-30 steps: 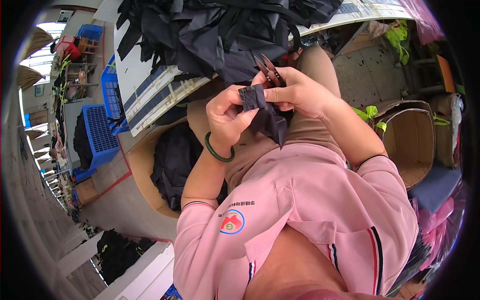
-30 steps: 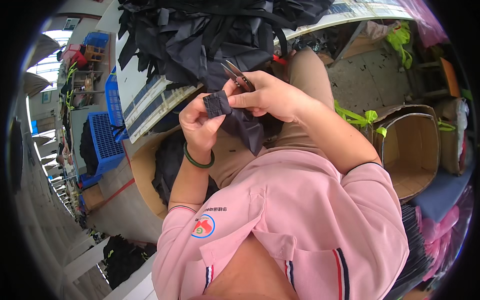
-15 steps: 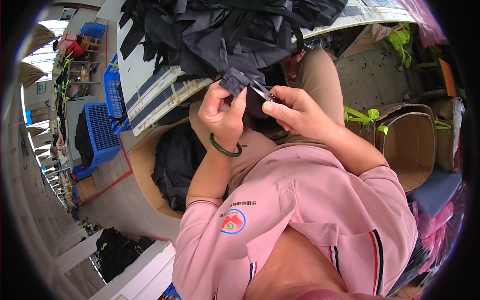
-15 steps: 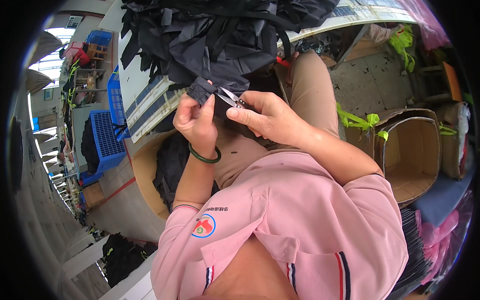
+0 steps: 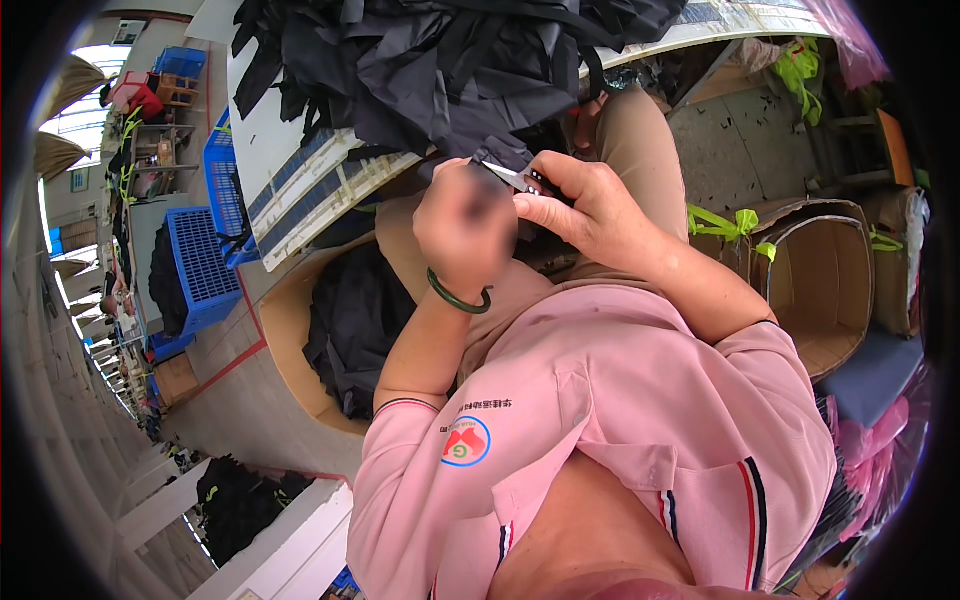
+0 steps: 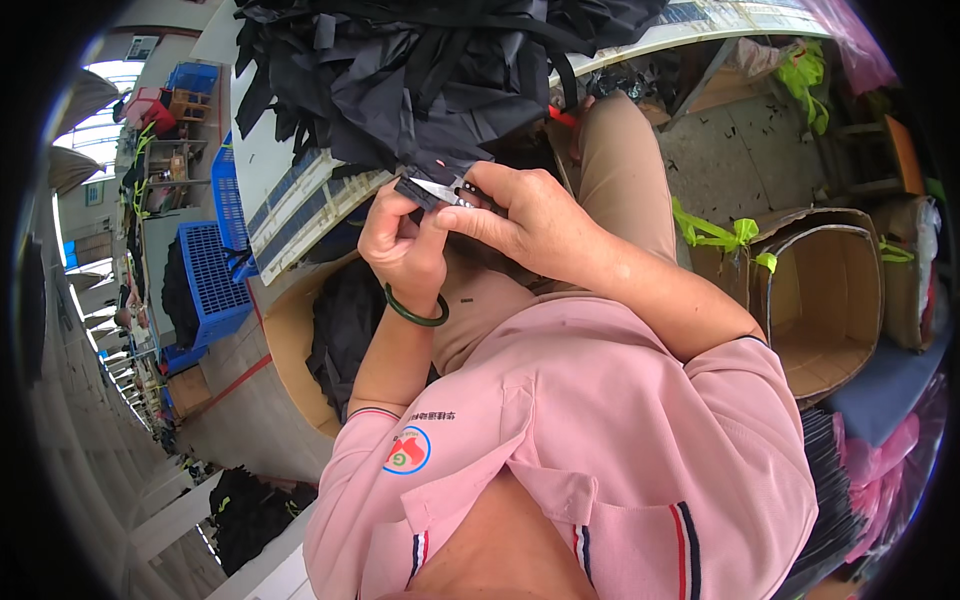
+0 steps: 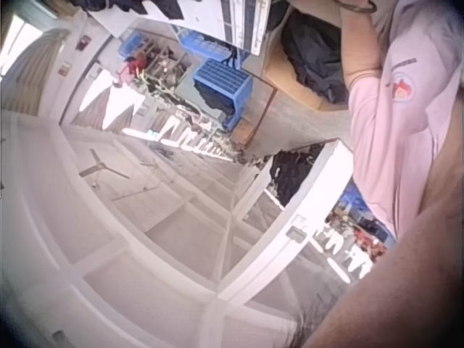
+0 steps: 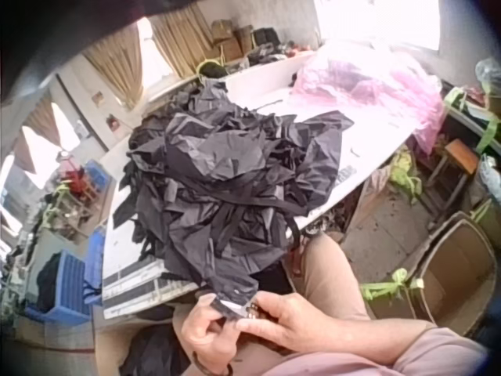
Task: The person sits and repeatedly picks up black fabric pieces from a pile on the table. Using scissors, they trim small sections from the edges of each piece and place the trimmed fabric into a cardboard box on the floor.
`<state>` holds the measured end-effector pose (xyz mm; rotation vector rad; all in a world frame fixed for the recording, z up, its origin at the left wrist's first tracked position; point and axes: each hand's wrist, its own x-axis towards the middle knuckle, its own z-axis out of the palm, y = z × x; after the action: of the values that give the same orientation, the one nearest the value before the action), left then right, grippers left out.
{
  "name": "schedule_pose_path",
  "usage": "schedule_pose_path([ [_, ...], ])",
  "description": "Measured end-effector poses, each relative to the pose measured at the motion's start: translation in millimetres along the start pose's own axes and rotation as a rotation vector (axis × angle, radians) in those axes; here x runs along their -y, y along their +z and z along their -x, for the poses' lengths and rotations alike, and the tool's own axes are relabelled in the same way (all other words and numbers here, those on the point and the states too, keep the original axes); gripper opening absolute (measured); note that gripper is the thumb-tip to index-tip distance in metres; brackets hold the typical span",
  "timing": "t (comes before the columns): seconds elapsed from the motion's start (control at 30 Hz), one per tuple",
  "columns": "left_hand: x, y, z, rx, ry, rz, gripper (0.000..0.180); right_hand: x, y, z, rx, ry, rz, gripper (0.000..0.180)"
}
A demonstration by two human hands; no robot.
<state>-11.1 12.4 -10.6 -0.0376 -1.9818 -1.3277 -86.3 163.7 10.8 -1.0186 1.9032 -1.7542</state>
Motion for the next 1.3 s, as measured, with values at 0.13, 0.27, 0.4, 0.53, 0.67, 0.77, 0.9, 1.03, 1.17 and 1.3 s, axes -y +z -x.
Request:
schedule_pose_path([
  [0.13,4,1,1,-0.012,0.052,-0.001,0.016,0,-2,2,0.024,0.072,-0.007,0.038],
  [0.27,4,1,1,-0.005,0.037,0.002,0.015,4,-4,3,0.022,0.103,-0.015,0.038],
  [0.4,4,-1,-2,0.066,0.083,-0.010,0.016,3,-5,2,0.030,0.070,0.010,0.040],
  [0.53,3,-2,-2,0.088,0.108,-0.018,0.016,0,-5,3,0.034,0.078,0.011,0.040],
  [0.67,5,-4,-3,0.111,0.105,-0.006,0.016,2,-7,3,0.048,0.130,-0.014,0.040],
  [0.77,3,-6,-5,0.159,0.054,0.039,0.016,5,-12,4,0.092,0.232,-0.117,0.040],
  [0.9,-2,-14,-10,0.244,-0.181,0.257,0.016,9,-25,1,0.184,0.304,-0.181,0.041],
  [1.03,-4,-19,-16,0.316,-0.291,0.456,0.012,-3,-34,-1,0.252,0.211,-0.052,0.042],
  [1.17,-3,-22,-19,0.391,-0.333,0.519,0.010,3,-40,0,0.280,0.120,0.113,0.044],
  [1.3,8,-24,-17,0.448,-0.252,0.482,0.010,15,-44,-1,0.311,0.087,0.215,0.043],
])
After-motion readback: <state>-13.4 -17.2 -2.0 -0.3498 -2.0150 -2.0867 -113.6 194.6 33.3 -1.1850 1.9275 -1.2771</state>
